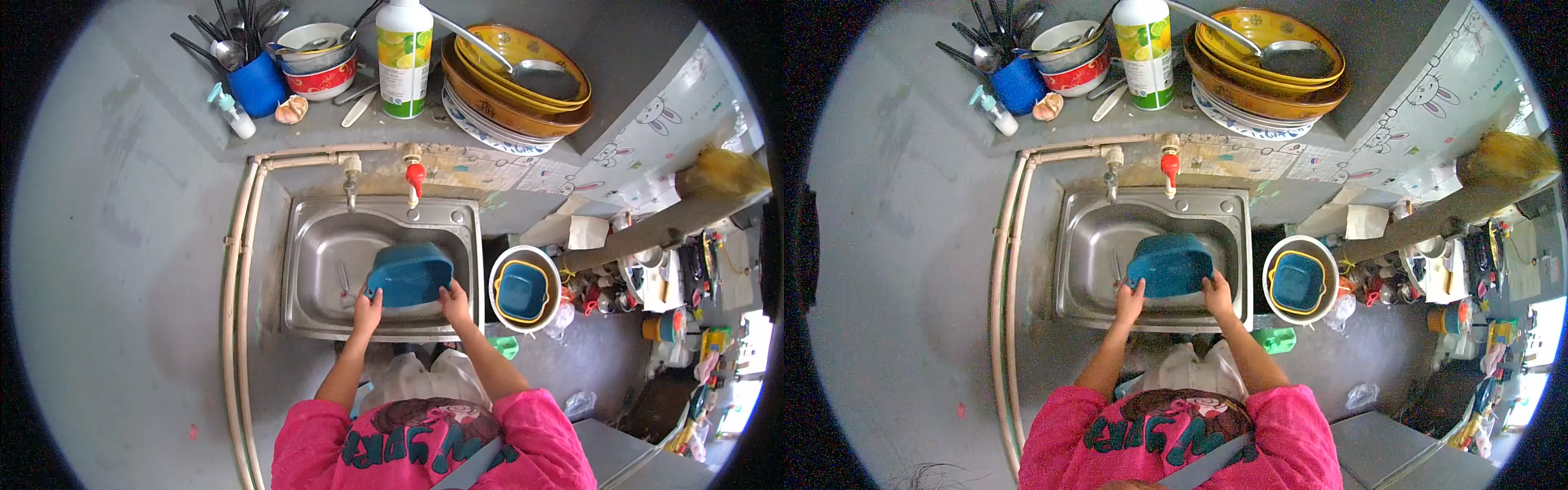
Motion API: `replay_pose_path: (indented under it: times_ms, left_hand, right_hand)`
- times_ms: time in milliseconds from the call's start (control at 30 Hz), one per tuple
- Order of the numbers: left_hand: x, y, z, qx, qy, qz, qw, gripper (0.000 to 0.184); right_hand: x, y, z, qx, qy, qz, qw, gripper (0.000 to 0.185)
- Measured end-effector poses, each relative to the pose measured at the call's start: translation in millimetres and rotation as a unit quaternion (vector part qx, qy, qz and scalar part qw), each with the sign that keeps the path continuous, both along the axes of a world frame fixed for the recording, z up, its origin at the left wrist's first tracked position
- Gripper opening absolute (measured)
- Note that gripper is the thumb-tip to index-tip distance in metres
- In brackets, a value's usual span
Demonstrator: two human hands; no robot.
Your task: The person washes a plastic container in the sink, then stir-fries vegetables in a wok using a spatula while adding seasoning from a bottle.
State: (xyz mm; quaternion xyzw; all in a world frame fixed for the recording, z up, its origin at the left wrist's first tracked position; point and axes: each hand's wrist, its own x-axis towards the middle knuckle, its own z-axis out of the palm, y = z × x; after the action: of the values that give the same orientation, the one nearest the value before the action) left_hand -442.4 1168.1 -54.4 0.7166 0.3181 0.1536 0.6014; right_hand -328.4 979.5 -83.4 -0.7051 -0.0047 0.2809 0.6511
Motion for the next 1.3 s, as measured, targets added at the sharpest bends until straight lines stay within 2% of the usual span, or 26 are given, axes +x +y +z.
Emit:
replay_pose_path:
  times_ms: [100,133,167,200,233,300,333,467,567,667,767,867,967,1033,1067,1133,1200,1233,1267,1300]
  left_hand:
    - [15,19,-26,0.076,0.031,-0.046,0.996,0.027]
    - [23,16,5,-0.088,0.083,-0.029,0.992,0.032]
    - [30,17,16,-0.121,0.080,-0.018,0.989,0.033]
    - [36,18,22,-0.154,0.076,-0.008,0.985,0.034]
    - [42,19,26,-0.187,0.072,0.002,0.980,0.035]
    - [52,20,26,-0.202,0.053,-0.021,0.978,0.040]
    - [56,23,30,-0.224,0.058,-0.038,0.972,0.041]
    - [73,27,38,-0.258,0.077,-0.091,0.959,0.045]
    - [76,23,51,-0.220,0.048,-0.086,0.970,0.046]
    - [81,27,41,-0.214,0.031,-0.090,0.972,0.048]
    - [83,28,52,-0.218,0.037,-0.096,0.971,0.045]
    - [84,33,68,-0.275,0.111,-0.075,0.952,0.041]
    - [78,35,75,-0.256,0.101,-0.069,0.959,0.039]
    - [83,34,68,-0.196,0.125,-0.094,0.968,0.040]
    - [84,33,65,-0.166,0.138,-0.106,0.971,0.040]
    - [86,26,74,-0.015,0.165,-0.117,0.979,0.041]
    - [86,29,62,0.182,0.197,-0.128,0.955,0.044]
    - [84,37,60,0.171,0.199,-0.142,0.954,0.048]
    - [81,43,48,0.166,0.137,-0.126,0.968,0.050]
    - [76,48,34,0.159,0.075,-0.110,0.978,0.052]
  right_hand:
    - [23,14,22,0.006,-0.210,-0.053,0.976,0.045]
    - [37,18,38,-0.033,-0.268,-0.022,0.963,0.048]
    - [54,22,57,-0.072,-0.323,0.009,0.944,0.052]
    - [68,33,71,-0.097,-0.348,0.024,0.932,0.048]
    - [75,46,104,-0.078,-0.330,0.036,0.940,0.046]
    - [83,76,156,-0.017,-0.369,0.026,0.929,0.046]
    - [90,88,171,-0.036,-0.396,0.048,0.916,0.050]
    - [108,122,181,-0.078,-0.536,0.056,0.838,0.052]
    - [114,120,180,-0.092,-0.530,0.077,0.840,0.050]
    - [118,115,189,-0.100,-0.488,0.120,0.859,0.047]
    - [120,111,189,-0.087,-0.475,0.130,0.866,0.046]
    - [128,94,159,-0.073,-0.552,0.117,0.822,0.050]
    - [124,60,107,-0.272,-0.449,0.116,0.843,0.059]
    - [116,43,81,-0.335,-0.288,0.151,0.884,0.062]
    - [109,38,68,-0.323,-0.261,0.140,0.899,0.061]
    - [99,29,44,-0.298,-0.205,0.117,0.925,0.059]
    - [90,25,16,-0.229,-0.227,0.099,0.941,0.058]
    - [86,28,26,-0.194,-0.240,0.090,0.947,0.058]
    - [79,29,35,-0.260,-0.286,0.079,0.919,0.057]
    - [73,33,53,-0.249,-0.316,0.072,0.913,0.055]
